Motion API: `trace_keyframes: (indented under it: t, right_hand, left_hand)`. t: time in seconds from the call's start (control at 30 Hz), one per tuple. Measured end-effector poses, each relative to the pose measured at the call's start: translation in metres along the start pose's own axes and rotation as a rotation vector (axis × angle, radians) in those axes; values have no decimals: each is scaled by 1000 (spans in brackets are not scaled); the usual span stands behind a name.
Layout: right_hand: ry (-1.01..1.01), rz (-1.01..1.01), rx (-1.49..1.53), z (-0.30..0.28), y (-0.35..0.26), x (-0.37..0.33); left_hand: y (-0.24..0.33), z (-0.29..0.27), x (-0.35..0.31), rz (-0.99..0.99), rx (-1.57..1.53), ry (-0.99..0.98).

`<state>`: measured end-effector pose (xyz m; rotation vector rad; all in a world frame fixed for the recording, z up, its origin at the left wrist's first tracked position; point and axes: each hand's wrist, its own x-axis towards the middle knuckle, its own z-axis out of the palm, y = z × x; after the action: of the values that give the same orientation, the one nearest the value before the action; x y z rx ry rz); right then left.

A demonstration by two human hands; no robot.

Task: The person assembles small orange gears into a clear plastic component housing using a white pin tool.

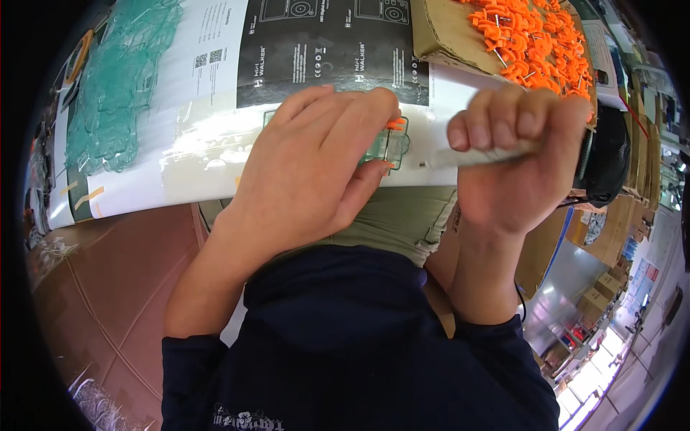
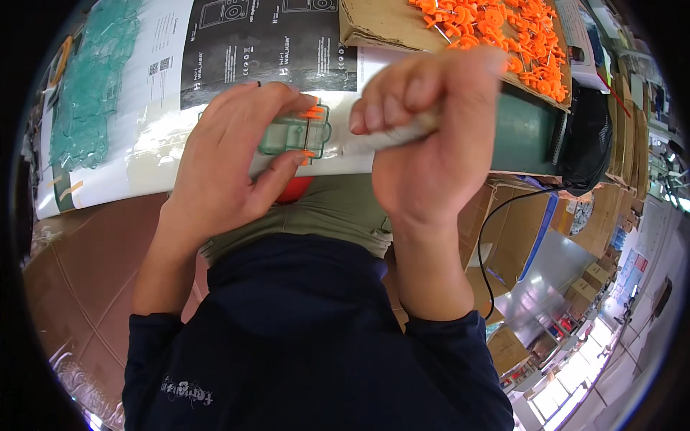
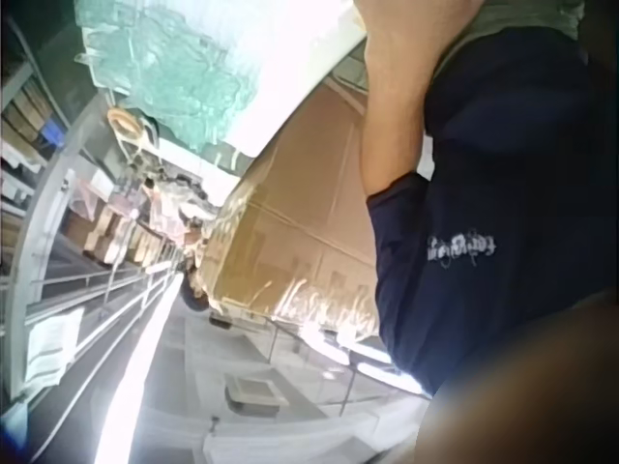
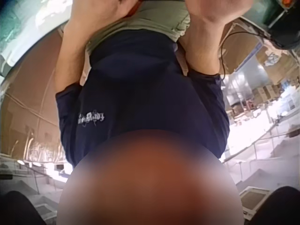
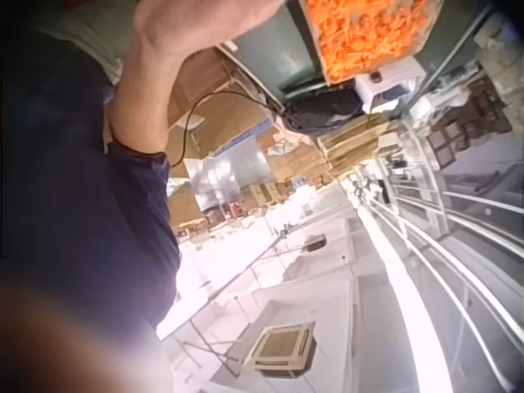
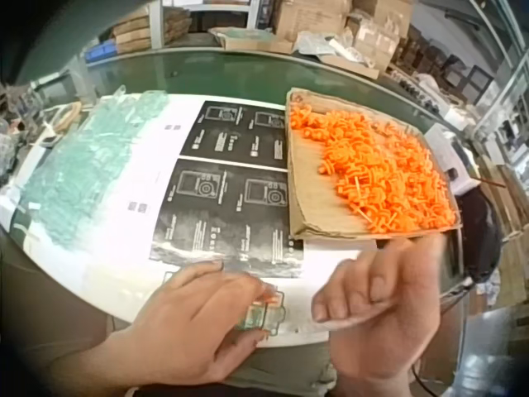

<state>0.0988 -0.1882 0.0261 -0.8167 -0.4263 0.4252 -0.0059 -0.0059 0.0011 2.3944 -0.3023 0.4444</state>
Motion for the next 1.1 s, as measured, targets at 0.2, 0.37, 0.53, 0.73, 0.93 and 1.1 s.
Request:
trace_keyframes:
  t: [0.2, 0.37, 0.53, 0.73, 0.93, 1.1]
  right_hand:
    - [-142, -101, 55, -4, 9, 3]
    - [-407, -182, -17, -11, 19, 13]
    - [-374, -187, 14, 2, 26, 14]
    - [-383, -97, 17, 4, 21, 18]
    - [-525, -93, -77, -5, 17, 25]
    - [-568, -157, -279, 1, 16, 19]
  left_hand:
    - [3, 5, -2, -25, -17, 74]
    - [4, 6, -3, -44, -26, 92]
    - [1, 6, -5, -52, -40, 98]
    - [-1, 6, -6, -40, -58, 117]
    - [-1, 7, -5, -60, -57, 111]
    - [-1, 5, -5, -87, -45, 56]
